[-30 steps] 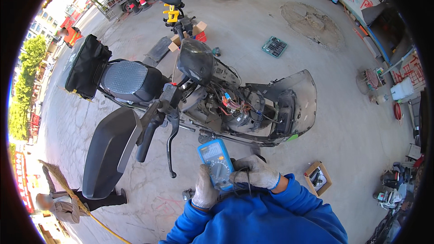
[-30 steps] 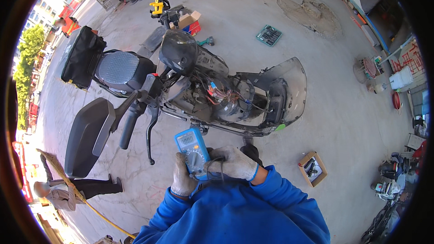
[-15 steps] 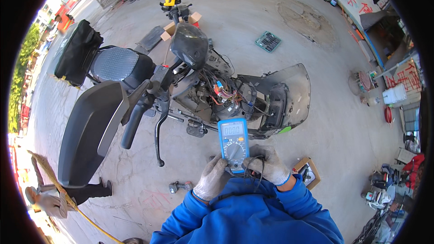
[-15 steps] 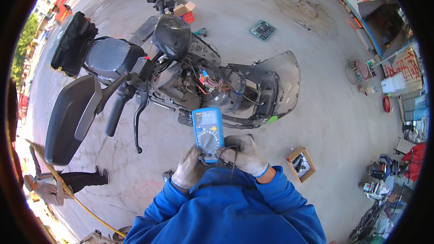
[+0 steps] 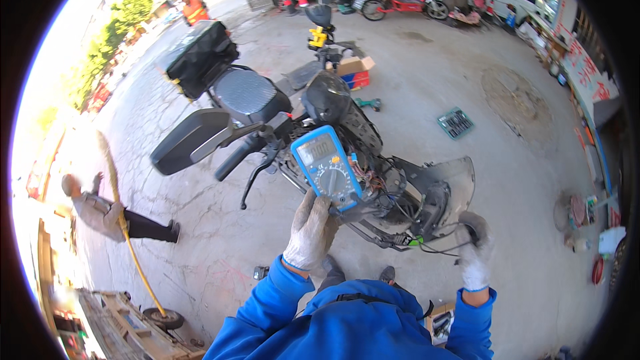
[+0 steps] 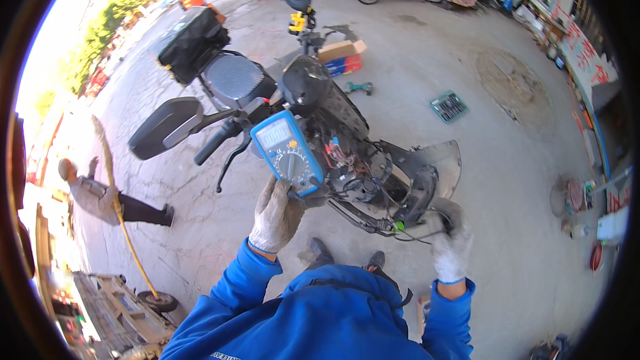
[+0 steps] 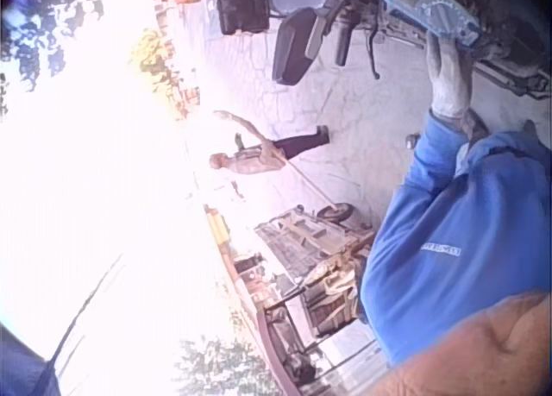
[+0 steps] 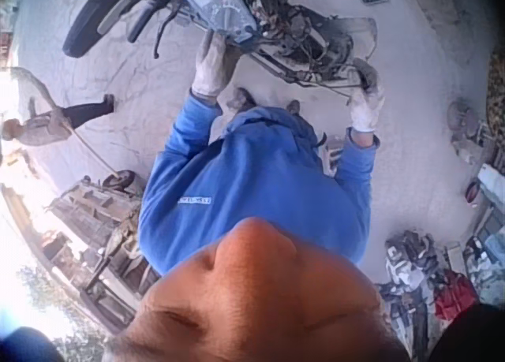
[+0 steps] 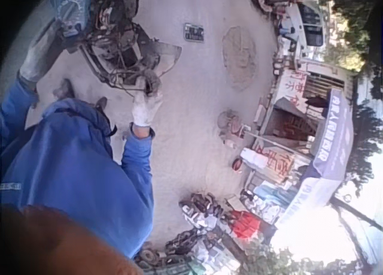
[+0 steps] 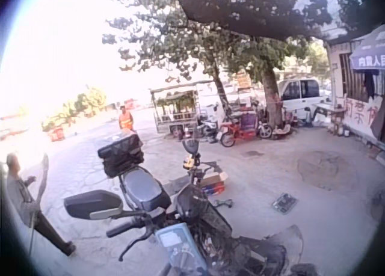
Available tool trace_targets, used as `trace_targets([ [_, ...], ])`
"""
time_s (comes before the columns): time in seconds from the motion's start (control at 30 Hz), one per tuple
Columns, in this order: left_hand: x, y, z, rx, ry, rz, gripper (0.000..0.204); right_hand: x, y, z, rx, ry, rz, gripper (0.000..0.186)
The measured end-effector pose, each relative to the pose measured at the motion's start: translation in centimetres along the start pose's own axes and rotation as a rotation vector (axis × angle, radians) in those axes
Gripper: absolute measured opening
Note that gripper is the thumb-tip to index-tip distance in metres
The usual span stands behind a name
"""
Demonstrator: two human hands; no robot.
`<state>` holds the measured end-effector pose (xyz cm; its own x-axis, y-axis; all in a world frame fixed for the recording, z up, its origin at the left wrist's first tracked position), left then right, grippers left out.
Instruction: The person uses a multimeter to test the electric scooter's wiring and then uses pliers to strip and adjust wires in the exposed wiring harness under the seat. The scooter remains disassembled throughout the clip.
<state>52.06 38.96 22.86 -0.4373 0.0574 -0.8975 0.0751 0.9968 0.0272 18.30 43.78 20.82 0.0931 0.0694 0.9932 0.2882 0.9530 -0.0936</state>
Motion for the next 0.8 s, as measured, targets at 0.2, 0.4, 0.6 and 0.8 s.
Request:
trace_targets([
  [0.2,-4.7,-0.7,-2.5,0.007,0.123,-0.295,0.054,-3.0,-0.2,9.7,-0.067,-0.095,-0.004,0.025],
  [0.4,-10.5,-1.4,-6.4,-0.004,0.061,-0.516,0.059,-3.3,-0.9,17.4,-0.5,-0.365,0.02,0.042],
  [0.6,-16.7,-3.8,-7.9,-0.013,0.236,-0.694,0.06,-2.2,-0.4,24.5,-0.664,-0.274,0.238,0.047],
  [0.8,-21.8,-4.4,-4.8,-0.13,0.258,-0.774,0.056,-1.9,1.3,22.2,-0.429,0.332,0.403,0.035],
])
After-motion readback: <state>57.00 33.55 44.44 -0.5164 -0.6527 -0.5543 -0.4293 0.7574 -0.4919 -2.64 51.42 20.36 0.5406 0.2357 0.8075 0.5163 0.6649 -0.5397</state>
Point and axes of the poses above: each hand's wrist, its own y-axis away from the middle knuckle, its own z-axis out of the back of the hand, x = y × z, the point moved 4 cm from there along -y, towards the middle knuckle, and after that the axes turned 9 degrees about -y, right-handed, at the moved point
